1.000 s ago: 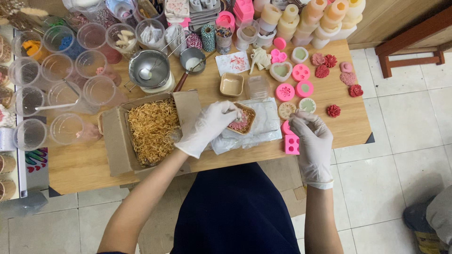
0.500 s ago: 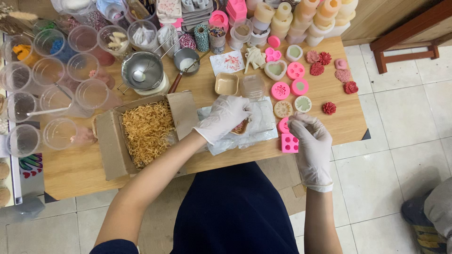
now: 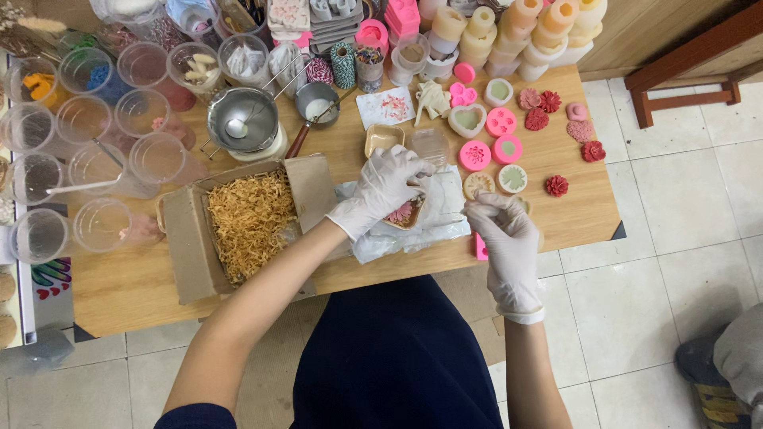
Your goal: The person puts shredded paper and a small flower-shaped object into a cardboard box, ties it with a red-and-white string, and secures the lid.
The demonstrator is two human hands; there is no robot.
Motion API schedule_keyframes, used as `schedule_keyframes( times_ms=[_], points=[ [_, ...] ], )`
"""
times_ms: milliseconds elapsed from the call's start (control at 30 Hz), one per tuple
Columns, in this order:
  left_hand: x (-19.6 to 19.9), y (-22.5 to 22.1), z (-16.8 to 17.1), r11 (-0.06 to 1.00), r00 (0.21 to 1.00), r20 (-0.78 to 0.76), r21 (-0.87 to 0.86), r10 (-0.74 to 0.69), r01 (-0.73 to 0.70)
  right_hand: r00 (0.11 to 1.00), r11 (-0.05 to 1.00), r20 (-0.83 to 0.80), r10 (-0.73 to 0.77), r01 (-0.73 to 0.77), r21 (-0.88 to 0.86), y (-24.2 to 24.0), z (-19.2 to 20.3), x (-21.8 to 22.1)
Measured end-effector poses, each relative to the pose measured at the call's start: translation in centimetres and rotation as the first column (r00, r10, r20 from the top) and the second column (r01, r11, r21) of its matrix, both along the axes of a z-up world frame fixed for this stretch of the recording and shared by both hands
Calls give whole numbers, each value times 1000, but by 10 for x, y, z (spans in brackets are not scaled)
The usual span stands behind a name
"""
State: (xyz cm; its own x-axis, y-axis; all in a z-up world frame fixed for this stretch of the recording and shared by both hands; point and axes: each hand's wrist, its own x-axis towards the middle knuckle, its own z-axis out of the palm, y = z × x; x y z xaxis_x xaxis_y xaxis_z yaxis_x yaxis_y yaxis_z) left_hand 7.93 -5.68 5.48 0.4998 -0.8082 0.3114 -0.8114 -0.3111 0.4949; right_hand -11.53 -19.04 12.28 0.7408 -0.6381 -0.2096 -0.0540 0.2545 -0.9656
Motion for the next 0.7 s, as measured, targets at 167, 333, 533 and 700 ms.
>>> schedule_keyframes(
  times_ms=[167, 333, 533, 700],
  points=[
    [1, 6, -10, 977, 950, -306, -175, 64, -122, 994, 995, 49, 94, -94, -17, 4, -8, 9],
    [2, 29, 3, 969, 883, -452, -132, 130, -210, 992, 980, -52, 112, -119, -158, 9, -21, 22],
    [-1, 47, 21, 999, 982, -189, -32, 10, -17, 988, 945, -144, 63, -105, -308, 25, -21, 25],
    [-8, 35, 6, 993, 984, -164, -89, 64, -80, 990, 959, -132, 50, -84, -272, 31, -16, 26]
  ],
)
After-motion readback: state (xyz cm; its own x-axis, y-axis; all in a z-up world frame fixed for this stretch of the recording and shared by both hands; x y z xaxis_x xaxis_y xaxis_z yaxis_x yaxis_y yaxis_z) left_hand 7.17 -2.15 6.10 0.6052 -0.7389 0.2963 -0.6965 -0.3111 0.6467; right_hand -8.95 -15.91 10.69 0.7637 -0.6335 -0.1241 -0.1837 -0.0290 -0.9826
